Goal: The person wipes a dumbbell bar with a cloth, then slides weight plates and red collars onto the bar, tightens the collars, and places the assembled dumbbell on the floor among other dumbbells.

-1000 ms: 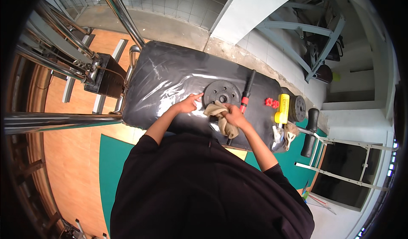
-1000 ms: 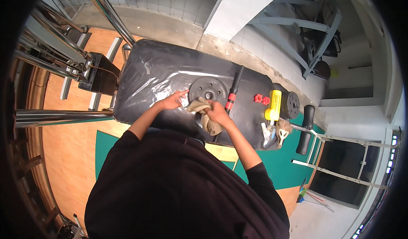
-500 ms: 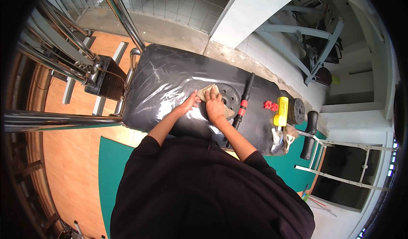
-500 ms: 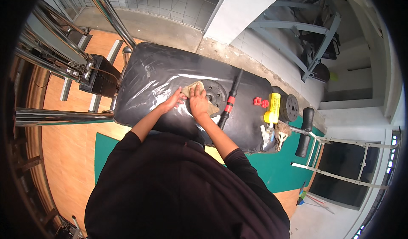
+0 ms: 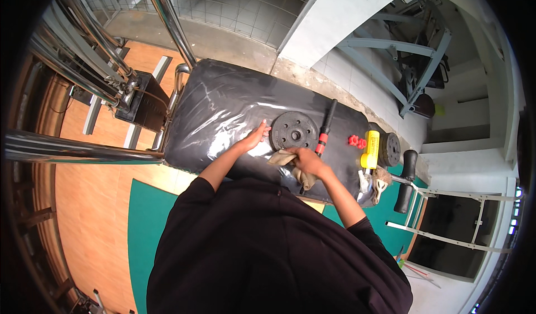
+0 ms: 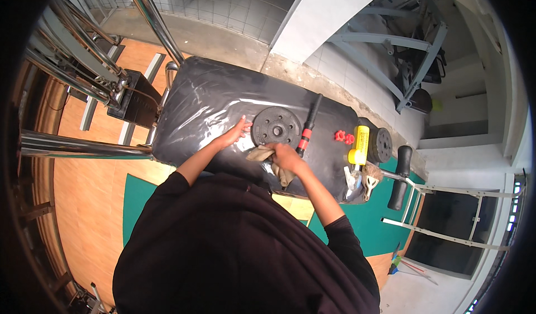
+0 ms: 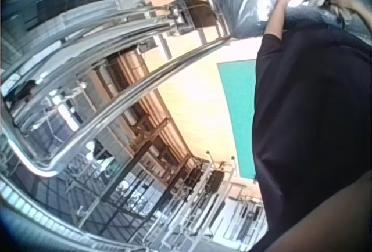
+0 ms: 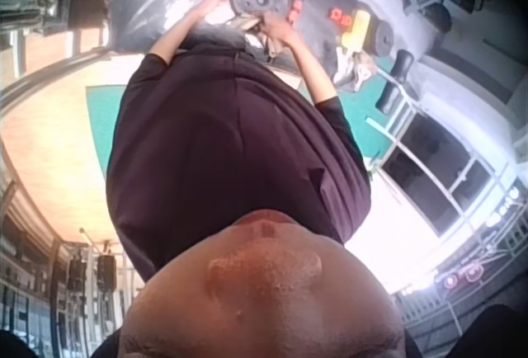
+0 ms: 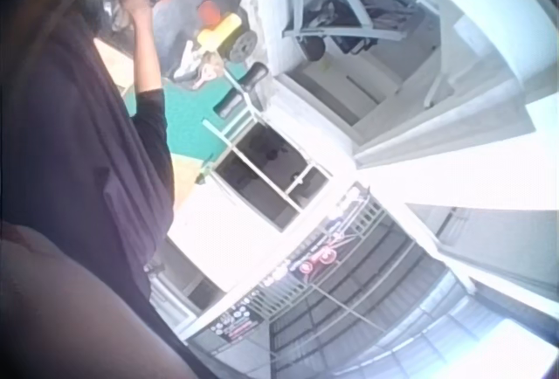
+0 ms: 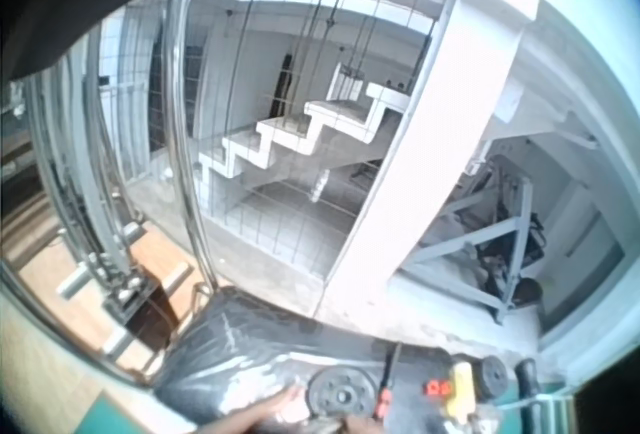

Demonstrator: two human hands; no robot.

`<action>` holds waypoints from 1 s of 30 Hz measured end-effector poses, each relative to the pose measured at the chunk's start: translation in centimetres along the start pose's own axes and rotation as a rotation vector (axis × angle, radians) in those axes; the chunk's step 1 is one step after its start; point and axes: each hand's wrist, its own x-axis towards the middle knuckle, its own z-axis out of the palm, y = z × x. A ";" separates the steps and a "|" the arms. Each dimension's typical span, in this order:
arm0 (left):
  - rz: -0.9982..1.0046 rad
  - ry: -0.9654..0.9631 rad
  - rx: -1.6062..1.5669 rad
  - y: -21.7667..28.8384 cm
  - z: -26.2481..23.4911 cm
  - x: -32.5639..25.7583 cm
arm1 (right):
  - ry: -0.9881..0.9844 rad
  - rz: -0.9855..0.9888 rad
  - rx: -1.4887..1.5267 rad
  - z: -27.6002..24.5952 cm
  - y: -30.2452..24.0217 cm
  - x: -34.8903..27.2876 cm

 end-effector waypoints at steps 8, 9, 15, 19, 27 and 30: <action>0.086 0.033 0.026 -0.6 0.5 0.0 | 0.304 0.382 -0.279 -6.9 1.8 6.8; 0.074 0.045 0.025 -0.5 0.5 -0.1 | 0.339 0.425 -0.395 -5.8 1.1 8.0; 0.028 0.016 0.021 0.1 -0.2 -0.8 | 0.454 0.272 -0.739 3.3 -2.2 8.3; 0.019 0.007 0.001 0.2 -0.2 -0.5 | 0.446 0.259 -0.775 6.7 -3.6 5.3; 0.035 -0.128 0.021 -1.2 -1.3 0.3 | 0.478 0.300 -0.629 10.6 -5.3 1.2; 0.058 -0.155 0.031 -1.3 -1.4 0.6 | 0.491 0.334 -0.591 11.1 -5.5 1.2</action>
